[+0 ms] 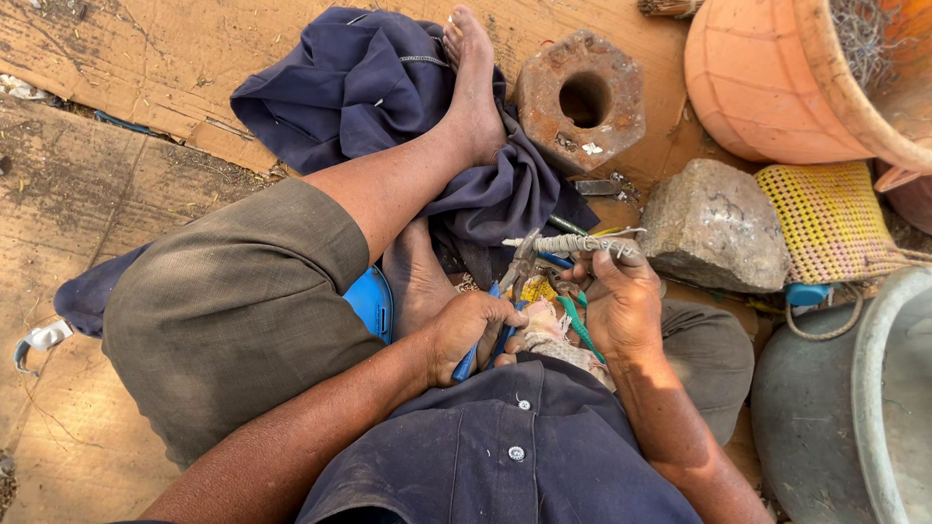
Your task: The person sits on the ground and uses two pliers to cut a coiled metal wire into small segments. The person holds the wire with one plier and cuts it with the other, repeating the process continuously.
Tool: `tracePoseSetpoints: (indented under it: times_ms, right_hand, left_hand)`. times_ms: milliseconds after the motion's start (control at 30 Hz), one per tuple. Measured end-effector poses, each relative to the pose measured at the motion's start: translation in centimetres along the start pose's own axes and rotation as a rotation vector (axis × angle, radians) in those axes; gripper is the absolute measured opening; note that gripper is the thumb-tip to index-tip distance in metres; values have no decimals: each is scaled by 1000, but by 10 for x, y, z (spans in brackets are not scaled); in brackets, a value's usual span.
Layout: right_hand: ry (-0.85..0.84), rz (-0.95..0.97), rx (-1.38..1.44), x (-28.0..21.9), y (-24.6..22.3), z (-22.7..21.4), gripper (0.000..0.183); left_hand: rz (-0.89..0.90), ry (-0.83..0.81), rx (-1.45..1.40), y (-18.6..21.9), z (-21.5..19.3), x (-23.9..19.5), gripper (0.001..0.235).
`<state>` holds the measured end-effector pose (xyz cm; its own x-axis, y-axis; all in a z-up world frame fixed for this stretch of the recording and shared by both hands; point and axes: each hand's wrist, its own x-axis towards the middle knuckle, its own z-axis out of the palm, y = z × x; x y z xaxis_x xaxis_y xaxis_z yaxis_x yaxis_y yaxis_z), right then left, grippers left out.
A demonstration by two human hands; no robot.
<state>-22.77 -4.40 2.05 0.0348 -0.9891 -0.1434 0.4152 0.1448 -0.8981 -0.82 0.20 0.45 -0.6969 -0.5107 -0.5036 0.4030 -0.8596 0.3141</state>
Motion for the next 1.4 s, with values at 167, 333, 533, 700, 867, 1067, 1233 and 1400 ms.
tracePoseSetpoints:
  times_ms: [167, 333, 533, 700, 867, 1067, 1233, 1400]
  right_hand:
    - [-19, 91, -1343, 6, -2, -19, 32]
    - [-412, 228, -2138, -1, 9, -17, 74]
    - [-732, 535, -2289, 24, 5, -20, 49]
    - [-524, 476, -2060, 30, -15, -52, 36]
    - [-329, 669, -929, -2, -68, -86, 46]
    - [-272, 516, -407, -61, -50, -63, 76]
    - [-324, 372, -38, -77, -52, -49, 95]
    - [-422, 311, 16, -75, -54, -67, 76]
  left_hand:
    - [96, 96, 104, 1, -5, 7, 18]
    - [63, 49, 28, 1, -6, 8, 15]
    - [80, -63, 49, 8, -6, -1, 19]
    - [123, -139, -20, 7, -8, -3, 18]
    - [145, -113, -91, 5, -6, 1, 15]
    - [159, -192, -67, 7, -6, -1, 18]
    - [120, -174, -58, 10, -11, -6, 22]
    - [161, -258, -11, 12, -11, -7, 22]
